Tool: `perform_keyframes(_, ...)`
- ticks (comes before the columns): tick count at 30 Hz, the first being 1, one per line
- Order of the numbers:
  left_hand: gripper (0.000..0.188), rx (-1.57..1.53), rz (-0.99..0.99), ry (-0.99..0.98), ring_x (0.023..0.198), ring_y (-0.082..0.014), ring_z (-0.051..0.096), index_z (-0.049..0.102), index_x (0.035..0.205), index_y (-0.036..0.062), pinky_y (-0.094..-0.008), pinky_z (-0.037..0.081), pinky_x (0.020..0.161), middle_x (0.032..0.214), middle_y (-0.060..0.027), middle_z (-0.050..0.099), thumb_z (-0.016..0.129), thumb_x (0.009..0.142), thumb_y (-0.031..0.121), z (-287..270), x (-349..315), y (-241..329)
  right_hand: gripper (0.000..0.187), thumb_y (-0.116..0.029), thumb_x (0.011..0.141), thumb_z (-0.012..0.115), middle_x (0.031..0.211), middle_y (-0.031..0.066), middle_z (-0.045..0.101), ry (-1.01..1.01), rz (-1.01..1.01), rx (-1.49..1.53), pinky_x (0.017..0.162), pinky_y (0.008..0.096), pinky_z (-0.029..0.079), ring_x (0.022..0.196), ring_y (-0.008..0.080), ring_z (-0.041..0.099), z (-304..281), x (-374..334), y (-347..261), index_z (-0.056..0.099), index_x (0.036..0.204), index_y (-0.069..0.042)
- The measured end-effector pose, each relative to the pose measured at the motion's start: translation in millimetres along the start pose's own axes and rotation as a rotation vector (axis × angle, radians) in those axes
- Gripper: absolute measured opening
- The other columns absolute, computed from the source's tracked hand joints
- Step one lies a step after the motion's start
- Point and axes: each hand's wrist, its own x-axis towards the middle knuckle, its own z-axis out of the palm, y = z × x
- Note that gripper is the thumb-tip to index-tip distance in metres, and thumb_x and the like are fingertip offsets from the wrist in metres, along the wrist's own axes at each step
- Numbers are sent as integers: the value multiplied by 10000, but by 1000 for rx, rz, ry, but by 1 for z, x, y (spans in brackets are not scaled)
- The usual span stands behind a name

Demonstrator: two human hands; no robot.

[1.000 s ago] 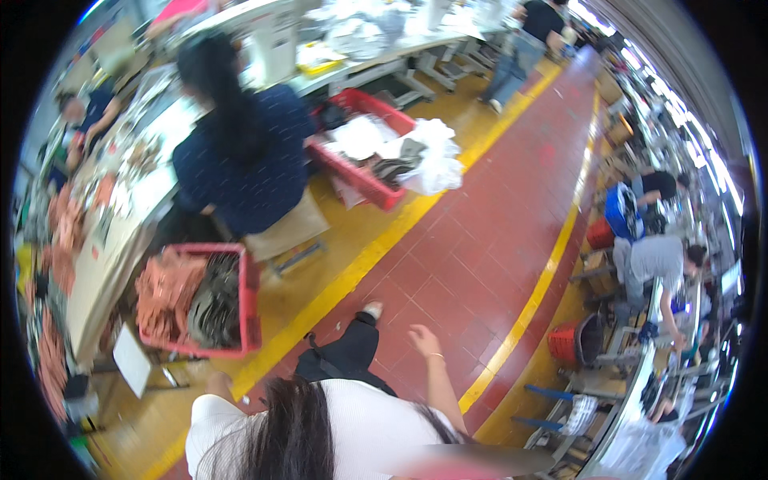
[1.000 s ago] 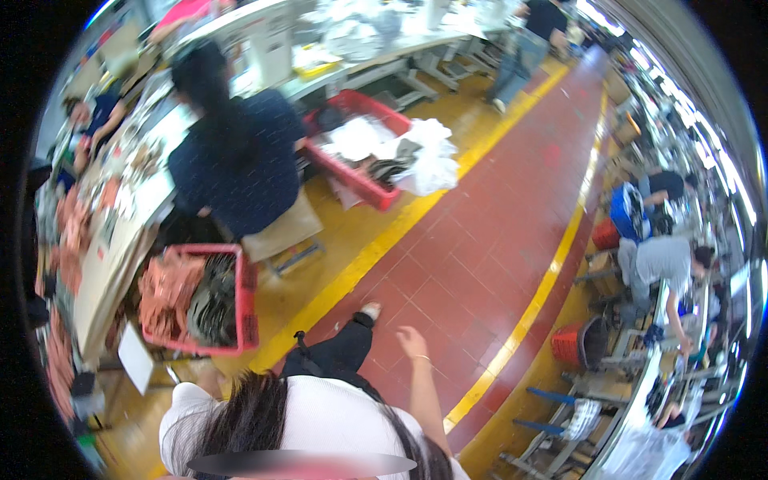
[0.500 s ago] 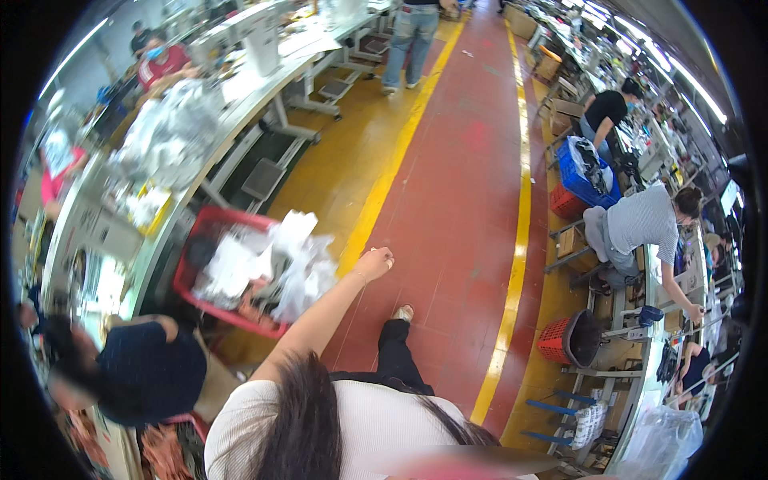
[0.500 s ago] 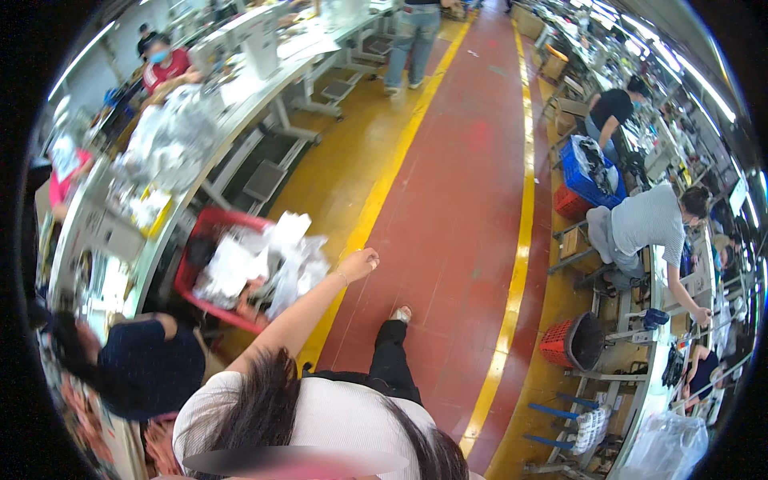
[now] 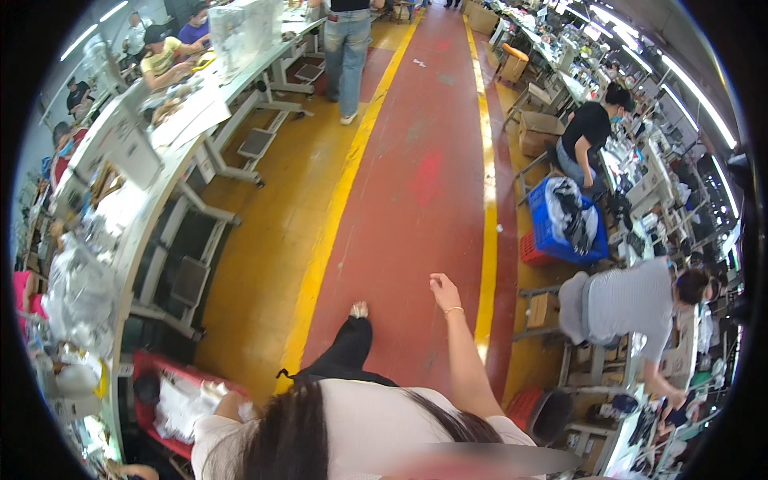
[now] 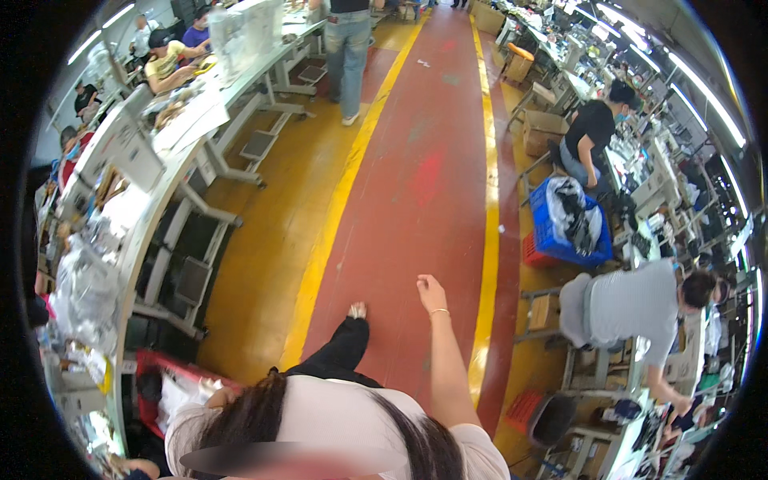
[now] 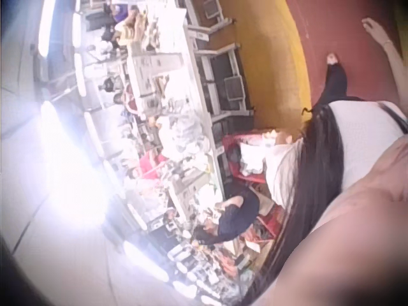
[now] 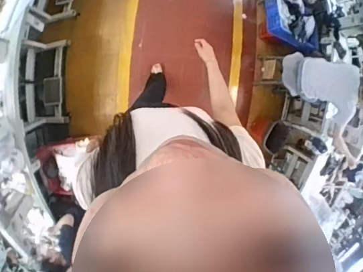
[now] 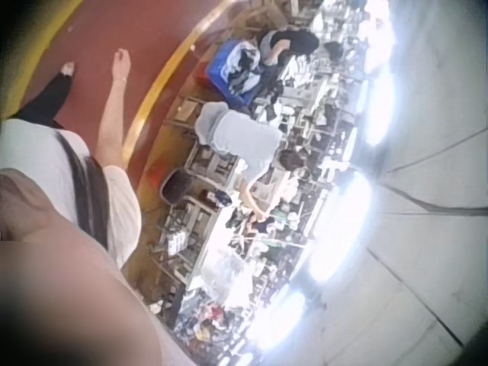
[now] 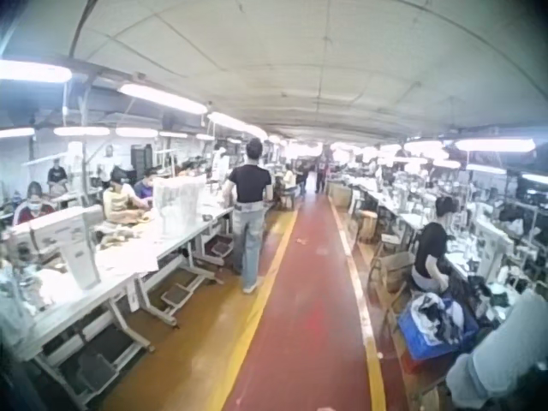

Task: The person uses a red utility knife to trim edges and remove excess material from reddish-brown leather pieces. They stack the trimmed pieces on the table and then walk through the factory aisle.

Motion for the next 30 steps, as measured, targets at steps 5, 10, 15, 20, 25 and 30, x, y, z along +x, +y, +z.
perform_keyframes(5,419,79,123,159,1051,-343,618,667,1113,41,-438,486,894,1120,-214,651,605,875,381,-217,71,220,401,-369,931,521,1128,239,619,-180,279,-213,899,462,483,1074,379,606,7,124,65,593,1163,-50)
perform_keyframes(10,502,-191,816,477,1223,-359,516,573,1243,30,-428,406,1035,1269,-227,572,576,896,394,-477,112,602,454,-403,918,489,1188,222,614,-694,674,-416,921,467,476,1116,373,591,-21,136,166,595,1193,-59)
perform_keyframes(15,386,-332,1038,622,1141,-358,575,571,1223,62,-448,452,985,1166,-170,643,563,905,280,-675,142,838,418,-369,912,482,1181,221,619,-667,865,-423,924,459,480,1117,369,594,-85,298,168,627,1151,-59)
perform_keyframes(20,350,-302,1034,118,979,-289,630,634,1120,9,-427,494,819,1097,-166,673,591,897,275,-758,205,796,390,-335,905,474,1174,220,625,-389,682,-430,926,451,484,1117,366,596,-140,607,72,658,1110,-59)
perform_keyframes(25,225,-737,729,191,814,-320,657,721,901,46,-412,496,701,920,-198,685,620,862,243,-812,220,705,356,-326,918,556,1180,163,641,-101,138,-155,970,391,462,1146,332,584,-176,1001,-55,607,1181,-91)
perform_keyframes(30,272,124,259,231,909,-360,652,712,986,60,-438,504,765,1031,-207,676,573,870,263,-1014,287,794,238,-202,929,557,1001,122,691,73,124,232,858,350,507,936,265,661,-183,1255,-105,621,1106,-54)
